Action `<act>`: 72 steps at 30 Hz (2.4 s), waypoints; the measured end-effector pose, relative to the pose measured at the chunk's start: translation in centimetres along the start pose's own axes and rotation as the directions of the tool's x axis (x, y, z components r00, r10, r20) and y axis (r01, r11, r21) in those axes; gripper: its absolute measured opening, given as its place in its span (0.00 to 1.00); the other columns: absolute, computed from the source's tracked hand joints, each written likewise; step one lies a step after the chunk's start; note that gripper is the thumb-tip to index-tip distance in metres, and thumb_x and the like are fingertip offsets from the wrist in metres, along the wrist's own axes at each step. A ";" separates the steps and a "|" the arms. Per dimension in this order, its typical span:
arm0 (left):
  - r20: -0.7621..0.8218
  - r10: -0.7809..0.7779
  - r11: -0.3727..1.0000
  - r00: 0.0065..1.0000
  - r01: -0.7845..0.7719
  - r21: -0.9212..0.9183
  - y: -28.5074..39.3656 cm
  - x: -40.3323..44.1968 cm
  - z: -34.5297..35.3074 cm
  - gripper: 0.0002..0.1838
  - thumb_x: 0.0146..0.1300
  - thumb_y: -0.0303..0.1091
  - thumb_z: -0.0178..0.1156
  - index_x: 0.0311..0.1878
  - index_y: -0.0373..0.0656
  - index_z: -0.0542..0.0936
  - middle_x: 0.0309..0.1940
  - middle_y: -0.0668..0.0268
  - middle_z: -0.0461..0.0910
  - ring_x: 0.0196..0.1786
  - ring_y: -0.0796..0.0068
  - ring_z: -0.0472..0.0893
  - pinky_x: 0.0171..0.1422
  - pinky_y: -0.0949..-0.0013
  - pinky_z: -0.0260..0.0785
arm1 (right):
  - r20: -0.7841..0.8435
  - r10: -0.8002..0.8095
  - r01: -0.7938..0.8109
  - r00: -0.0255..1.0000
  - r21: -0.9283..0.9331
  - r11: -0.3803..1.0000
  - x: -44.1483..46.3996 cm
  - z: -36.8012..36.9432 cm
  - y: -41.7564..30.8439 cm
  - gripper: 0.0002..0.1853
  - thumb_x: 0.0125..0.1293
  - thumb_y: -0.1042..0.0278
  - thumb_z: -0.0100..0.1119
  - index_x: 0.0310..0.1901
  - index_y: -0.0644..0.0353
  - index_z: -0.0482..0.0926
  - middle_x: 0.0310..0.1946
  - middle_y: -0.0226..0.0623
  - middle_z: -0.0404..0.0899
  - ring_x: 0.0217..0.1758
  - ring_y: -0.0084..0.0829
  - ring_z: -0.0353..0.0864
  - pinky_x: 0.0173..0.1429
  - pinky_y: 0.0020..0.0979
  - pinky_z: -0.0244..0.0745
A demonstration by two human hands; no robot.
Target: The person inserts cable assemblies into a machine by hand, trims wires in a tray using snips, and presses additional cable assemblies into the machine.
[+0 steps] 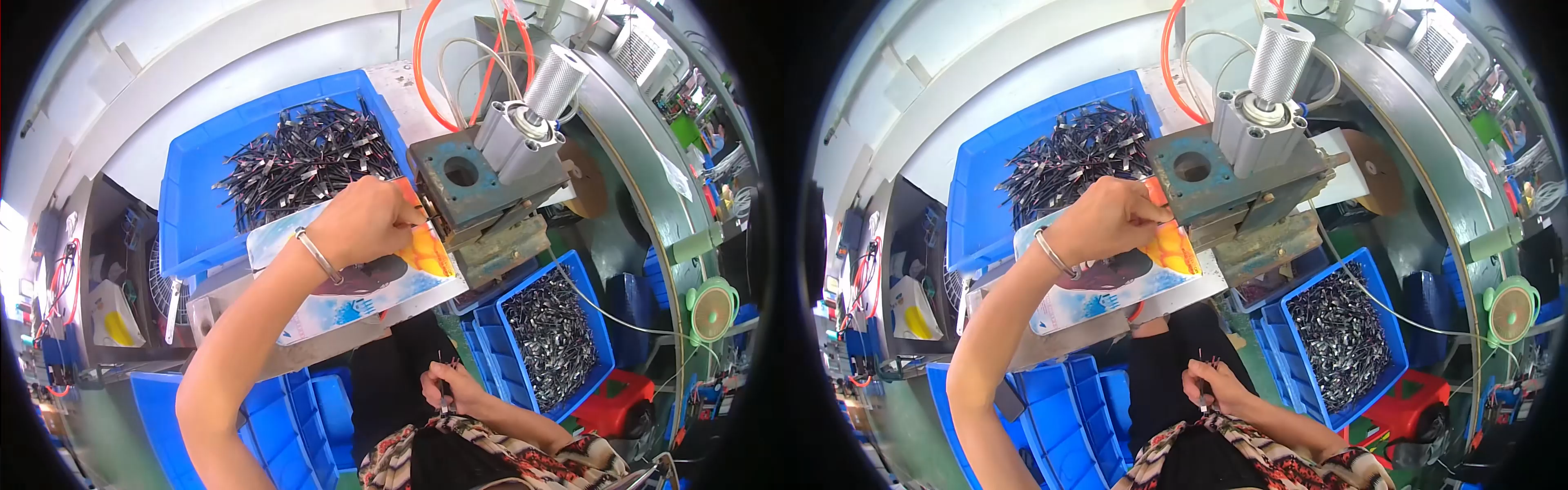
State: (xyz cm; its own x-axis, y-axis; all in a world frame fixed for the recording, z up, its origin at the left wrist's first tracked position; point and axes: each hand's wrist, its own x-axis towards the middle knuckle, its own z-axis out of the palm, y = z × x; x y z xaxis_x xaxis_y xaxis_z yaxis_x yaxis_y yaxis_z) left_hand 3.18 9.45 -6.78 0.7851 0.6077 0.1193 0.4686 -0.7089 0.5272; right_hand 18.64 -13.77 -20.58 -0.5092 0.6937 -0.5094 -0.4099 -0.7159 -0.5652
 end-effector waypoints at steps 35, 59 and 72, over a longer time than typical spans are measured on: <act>-0.107 0.152 0.977 0.983 -0.133 0.165 6.4 -9.0 0.4 0.07 0.47 0.32 0.59 0.30 0.43 0.76 0.23 0.65 0.70 0.25 0.68 0.74 0.27 0.70 0.68 | -0.011 -0.188 0.183 0.982 0.294 0.938 0.2 4.5 -3.7 0.23 0.63 0.48 0.46 0.18 0.57 0.61 0.10 0.25 0.52 0.11 0.19 0.49 0.16 0.23 0.45; -0.077 -0.449 0.776 0.890 0.431 0.460 -9.4 -3.5 -4.9 0.08 0.41 0.30 0.57 0.27 0.44 0.81 0.25 0.56 0.78 0.32 0.58 0.79 0.40 0.62 0.72 | 0.026 -0.133 0.114 0.991 0.368 0.923 1.3 0.9 -1.6 0.15 0.65 0.54 0.46 0.28 0.56 0.69 0.12 0.27 0.56 0.13 0.20 0.53 0.16 0.21 0.47; -0.207 -0.259 0.883 0.943 0.318 0.345 -14.1 -6.0 -4.2 0.06 0.36 0.23 0.56 0.22 0.36 0.76 0.16 0.58 0.75 0.19 0.65 0.74 0.28 0.65 0.67 | -0.024 -0.219 0.220 0.975 0.067 0.973 0.1 1.0 -0.4 0.26 0.65 0.49 0.41 0.15 0.60 0.68 0.08 0.24 0.56 0.10 0.16 0.55 0.14 0.20 0.48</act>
State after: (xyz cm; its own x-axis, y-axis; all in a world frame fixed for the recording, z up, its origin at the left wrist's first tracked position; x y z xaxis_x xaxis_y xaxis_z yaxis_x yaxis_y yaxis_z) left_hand -9.83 17.34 -11.35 0.5354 0.8312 0.1502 0.8033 -0.5560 0.2135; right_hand 17.98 -13.48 -19.79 -0.3887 0.8352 -0.3890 -0.5616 -0.5495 -0.6186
